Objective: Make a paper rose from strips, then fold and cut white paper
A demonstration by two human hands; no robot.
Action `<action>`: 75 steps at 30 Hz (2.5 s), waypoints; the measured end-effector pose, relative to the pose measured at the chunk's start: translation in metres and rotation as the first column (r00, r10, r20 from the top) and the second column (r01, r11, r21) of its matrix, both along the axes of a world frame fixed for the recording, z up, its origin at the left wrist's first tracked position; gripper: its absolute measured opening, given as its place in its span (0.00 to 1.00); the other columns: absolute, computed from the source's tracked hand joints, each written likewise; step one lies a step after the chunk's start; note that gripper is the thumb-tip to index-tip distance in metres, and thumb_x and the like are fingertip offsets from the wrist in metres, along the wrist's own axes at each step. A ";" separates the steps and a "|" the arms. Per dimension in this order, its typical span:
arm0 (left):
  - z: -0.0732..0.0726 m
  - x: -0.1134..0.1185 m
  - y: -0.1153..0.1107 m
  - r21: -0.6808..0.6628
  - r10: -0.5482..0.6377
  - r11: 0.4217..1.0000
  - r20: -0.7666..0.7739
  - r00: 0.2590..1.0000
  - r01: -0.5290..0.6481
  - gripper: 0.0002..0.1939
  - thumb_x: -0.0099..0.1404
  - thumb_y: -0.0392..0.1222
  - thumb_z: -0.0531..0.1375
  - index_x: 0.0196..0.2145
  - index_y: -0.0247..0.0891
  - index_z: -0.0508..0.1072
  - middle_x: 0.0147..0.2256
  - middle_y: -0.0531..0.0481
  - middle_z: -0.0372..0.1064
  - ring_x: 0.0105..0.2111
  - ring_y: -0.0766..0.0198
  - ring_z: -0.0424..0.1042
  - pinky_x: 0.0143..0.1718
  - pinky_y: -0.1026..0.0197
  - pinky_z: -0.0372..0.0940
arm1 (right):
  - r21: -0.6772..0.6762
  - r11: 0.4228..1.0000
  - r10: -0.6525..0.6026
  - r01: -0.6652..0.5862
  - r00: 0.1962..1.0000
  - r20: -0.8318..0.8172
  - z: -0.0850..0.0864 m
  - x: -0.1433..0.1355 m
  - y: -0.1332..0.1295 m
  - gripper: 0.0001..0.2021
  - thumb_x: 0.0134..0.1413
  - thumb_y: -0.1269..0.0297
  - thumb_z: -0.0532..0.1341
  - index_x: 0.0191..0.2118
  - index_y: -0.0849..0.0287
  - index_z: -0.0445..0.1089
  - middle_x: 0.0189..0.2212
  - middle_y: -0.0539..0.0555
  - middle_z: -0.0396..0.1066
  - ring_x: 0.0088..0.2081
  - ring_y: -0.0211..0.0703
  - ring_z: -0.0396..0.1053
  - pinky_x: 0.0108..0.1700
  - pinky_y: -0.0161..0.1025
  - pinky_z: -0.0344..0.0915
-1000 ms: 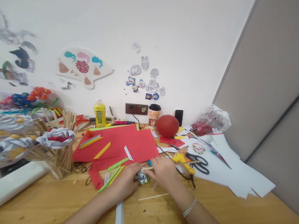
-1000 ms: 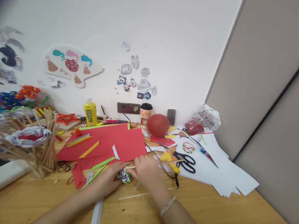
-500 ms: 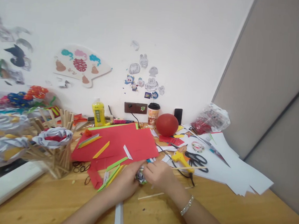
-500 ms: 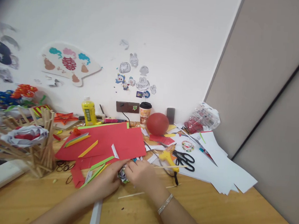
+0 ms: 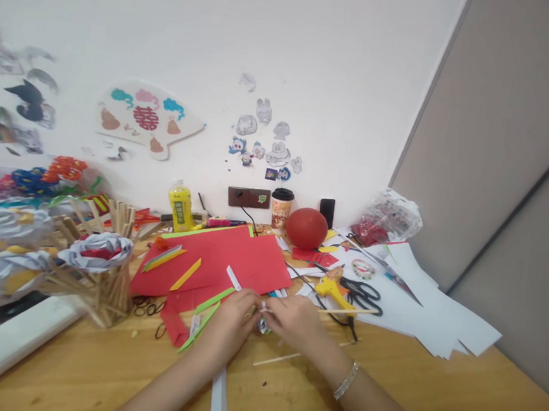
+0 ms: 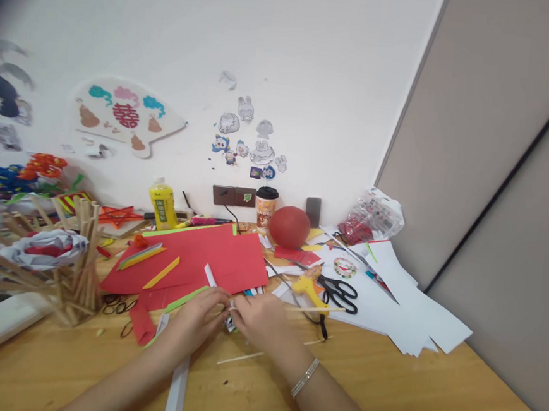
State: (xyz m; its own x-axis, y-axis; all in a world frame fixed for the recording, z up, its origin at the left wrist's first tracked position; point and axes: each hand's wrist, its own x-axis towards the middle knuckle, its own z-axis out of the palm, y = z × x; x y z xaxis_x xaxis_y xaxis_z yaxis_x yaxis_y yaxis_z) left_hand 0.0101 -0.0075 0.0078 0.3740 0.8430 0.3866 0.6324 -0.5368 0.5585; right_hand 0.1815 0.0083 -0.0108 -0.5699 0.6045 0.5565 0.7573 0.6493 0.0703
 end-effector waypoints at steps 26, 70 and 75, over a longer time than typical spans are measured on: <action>-0.011 -0.006 0.005 0.677 0.070 0.699 -0.382 0.922 0.228 0.11 0.65 0.30 0.47 0.37 0.35 0.68 0.36 0.42 0.68 0.33 0.60 0.65 0.33 0.56 0.63 | -0.377 0.926 -0.034 0.006 0.997 -0.069 0.020 0.007 -0.004 0.05 0.58 0.64 0.54 0.33 0.57 0.65 0.26 0.50 0.72 0.26 0.38 0.67 0.25 0.33 0.46; 0.000 -0.019 0.021 -0.017 0.250 0.968 -0.025 0.968 -0.250 0.11 0.61 0.36 0.45 0.29 0.39 0.65 0.28 0.49 0.69 0.29 0.62 0.68 0.31 0.61 0.62 | -0.512 0.823 -0.057 -0.246 0.861 -0.506 0.010 -0.008 -0.011 0.09 0.58 0.59 0.54 0.35 0.58 0.66 0.26 0.50 0.70 0.27 0.38 0.67 0.29 0.33 0.57; 0.000 -0.019 0.013 0.177 0.197 0.960 0.112 0.974 -0.215 0.10 0.63 0.38 0.47 0.32 0.40 0.67 0.30 0.50 0.70 0.31 0.61 0.70 0.33 0.61 0.65 | -0.517 0.528 -0.177 -0.674 0.509 -0.843 -0.004 -0.023 -0.005 0.17 0.51 0.58 0.60 0.46 0.58 0.61 0.38 0.54 0.70 0.35 0.42 0.69 0.32 0.36 0.64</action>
State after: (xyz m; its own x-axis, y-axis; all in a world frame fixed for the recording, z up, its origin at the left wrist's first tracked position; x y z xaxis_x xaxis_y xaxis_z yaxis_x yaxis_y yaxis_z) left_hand -0.0086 0.0057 0.0077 0.1554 0.8073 0.5693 0.6908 -0.5008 0.5215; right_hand 0.1589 0.0030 -0.0144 -0.3985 0.8822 0.2506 -0.0144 0.2672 -0.9635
